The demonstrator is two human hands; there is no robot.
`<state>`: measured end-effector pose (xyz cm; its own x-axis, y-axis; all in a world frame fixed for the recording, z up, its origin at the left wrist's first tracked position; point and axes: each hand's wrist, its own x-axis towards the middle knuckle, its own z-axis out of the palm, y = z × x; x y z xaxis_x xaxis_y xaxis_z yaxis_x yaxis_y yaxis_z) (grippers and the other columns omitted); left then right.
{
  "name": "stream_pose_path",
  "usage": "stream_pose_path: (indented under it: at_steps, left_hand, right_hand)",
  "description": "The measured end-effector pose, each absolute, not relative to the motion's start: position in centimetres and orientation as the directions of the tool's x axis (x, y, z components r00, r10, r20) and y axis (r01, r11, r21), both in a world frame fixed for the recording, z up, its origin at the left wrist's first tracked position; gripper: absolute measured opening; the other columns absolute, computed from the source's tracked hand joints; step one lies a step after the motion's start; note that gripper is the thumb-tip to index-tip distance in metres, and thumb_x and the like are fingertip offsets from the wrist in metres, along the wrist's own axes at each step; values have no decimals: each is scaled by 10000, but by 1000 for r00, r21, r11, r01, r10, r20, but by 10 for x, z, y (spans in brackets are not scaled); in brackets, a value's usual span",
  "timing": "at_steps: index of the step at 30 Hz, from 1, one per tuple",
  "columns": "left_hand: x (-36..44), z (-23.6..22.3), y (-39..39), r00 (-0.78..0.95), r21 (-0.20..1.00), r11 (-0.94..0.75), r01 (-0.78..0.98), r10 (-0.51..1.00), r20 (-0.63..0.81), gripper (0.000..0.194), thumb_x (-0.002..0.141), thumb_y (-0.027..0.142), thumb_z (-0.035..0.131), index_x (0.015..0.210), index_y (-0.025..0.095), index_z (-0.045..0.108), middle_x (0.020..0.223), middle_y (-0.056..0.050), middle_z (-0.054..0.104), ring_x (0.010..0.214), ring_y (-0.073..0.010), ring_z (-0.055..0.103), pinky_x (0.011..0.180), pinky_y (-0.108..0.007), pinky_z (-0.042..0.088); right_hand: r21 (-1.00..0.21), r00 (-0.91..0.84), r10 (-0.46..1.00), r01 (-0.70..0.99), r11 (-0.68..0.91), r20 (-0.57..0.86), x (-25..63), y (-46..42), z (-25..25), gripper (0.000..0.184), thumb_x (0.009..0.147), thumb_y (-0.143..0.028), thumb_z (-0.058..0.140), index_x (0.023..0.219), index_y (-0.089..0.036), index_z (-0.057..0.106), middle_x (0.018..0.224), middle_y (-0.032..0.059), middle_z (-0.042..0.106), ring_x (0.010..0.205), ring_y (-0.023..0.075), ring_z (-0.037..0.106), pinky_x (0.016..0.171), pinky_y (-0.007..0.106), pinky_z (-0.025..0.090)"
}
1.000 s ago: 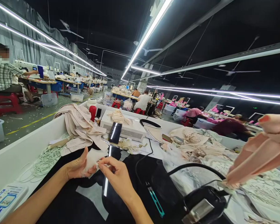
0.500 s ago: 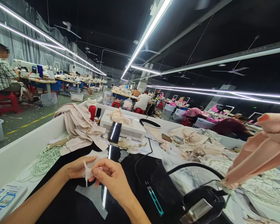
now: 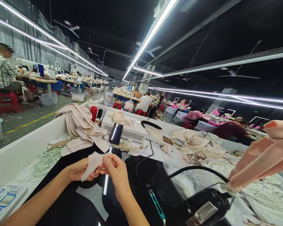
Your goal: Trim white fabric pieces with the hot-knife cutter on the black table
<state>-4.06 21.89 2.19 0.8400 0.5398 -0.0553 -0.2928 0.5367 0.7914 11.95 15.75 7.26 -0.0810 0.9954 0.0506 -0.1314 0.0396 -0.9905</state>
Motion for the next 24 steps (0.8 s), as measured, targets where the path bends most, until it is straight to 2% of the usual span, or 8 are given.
stream_pose_path:
  at_steps: [3, 7, 13, 15, 17, 20, 22, 24]
  left_hand:
    - [-40, 18, 221, 854, 781, 556, -285, 517, -56, 568, 752, 676, 693, 801, 117, 603, 681, -7, 493, 510, -69, 342, 424, -197, 138]
    - [-39, 13, 223, 859, 777, 561, -287, 509, -50, 790, 737, 900, 468, 824, 128, 610, 703, -24, 513, 515, -85, 345, 427, -207, 146]
    - [-39, 8, 223, 856, 804, 517, -292, 516, -21, 996, 634, 1012, 217, 747, 100, 602, 663, -27, 459, 516, -84, 331, 432, -224, 137]
    - [-40, 8, 221, 851, 818, 493, -297, 524, -7, 990, 627, 1012, 277, 777, 92, 609, 686, -34, 474, 533, -84, 338, 439, -222, 148]
    - [-41, 10, 219, 844, 834, 461, -305, 536, 13, 917, 613, 971, 478, 831, 91, 616, 718, -33, 497, 555, -81, 356, 451, -214, 176]
    - [-41, 12, 216, 828, 861, 409, -303, 561, 25, 729, 592, 756, 791, 871, 106, 619, 744, -19, 529, 574, -73, 396, 468, -200, 222]
    - [-40, 12, 215, 813, 878, 384, -287, 582, 11, 570, 659, 589, 852, 870, 114, 619, 740, -13, 543, 572, -71, 424, 475, -194, 247]
    - [-39, 11, 214, 799, 891, 369, -266, 601, -10, 460, 725, 498, 833, 874, 117, 621, 722, -8, 548, 559, -71, 443, 477, -194, 267]
  right_hand:
    - [-992, -22, 999, -122, 24, 27, 124, 160, 65, 407, 732, -510, 826, 845, -150, 674, 697, 28, 704, 622, 119, 659, 608, 191, 536]
    - [-992, 13, 1000, -124, 19, 18, 126, 161, 62, 423, 701, -517, 844, 844, -151, 688, 696, 28, 697, 614, 125, 652, 590, 202, 536]
    - [-989, 72, 997, -144, 21, 11, 123, 161, 62, 452, 642, -539, 870, 829, -165, 700, 717, 22, 694, 728, 160, 695, 626, 206, 566]
    - [-990, 91, 996, -141, 23, 10, 123, 160, 61, 470, 633, -555, 869, 835, -166, 700, 722, 22, 694, 757, 165, 703, 649, 207, 578]
    - [-991, 103, 995, -129, 25, 11, 123, 160, 59, 493, 630, -573, 863, 848, -163, 698, 723, 27, 696, 746, 167, 704, 652, 214, 586]
    - [-995, 110, 994, -94, 38, 27, 124, 160, 55, 513, 643, -598, 841, 865, -161, 691, 737, 35, 698, 755, 180, 707, 665, 237, 599]
    - [-997, 108, 993, -52, 54, 48, 125, 161, 52, 511, 671, -617, 813, 865, -161, 683, 745, 40, 695, 775, 193, 710, 688, 264, 609]
    - [-997, 101, 992, 7, 78, 79, 126, 163, 48, 511, 703, -638, 775, 863, -163, 676, 755, 48, 696, 793, 212, 712, 693, 292, 615]
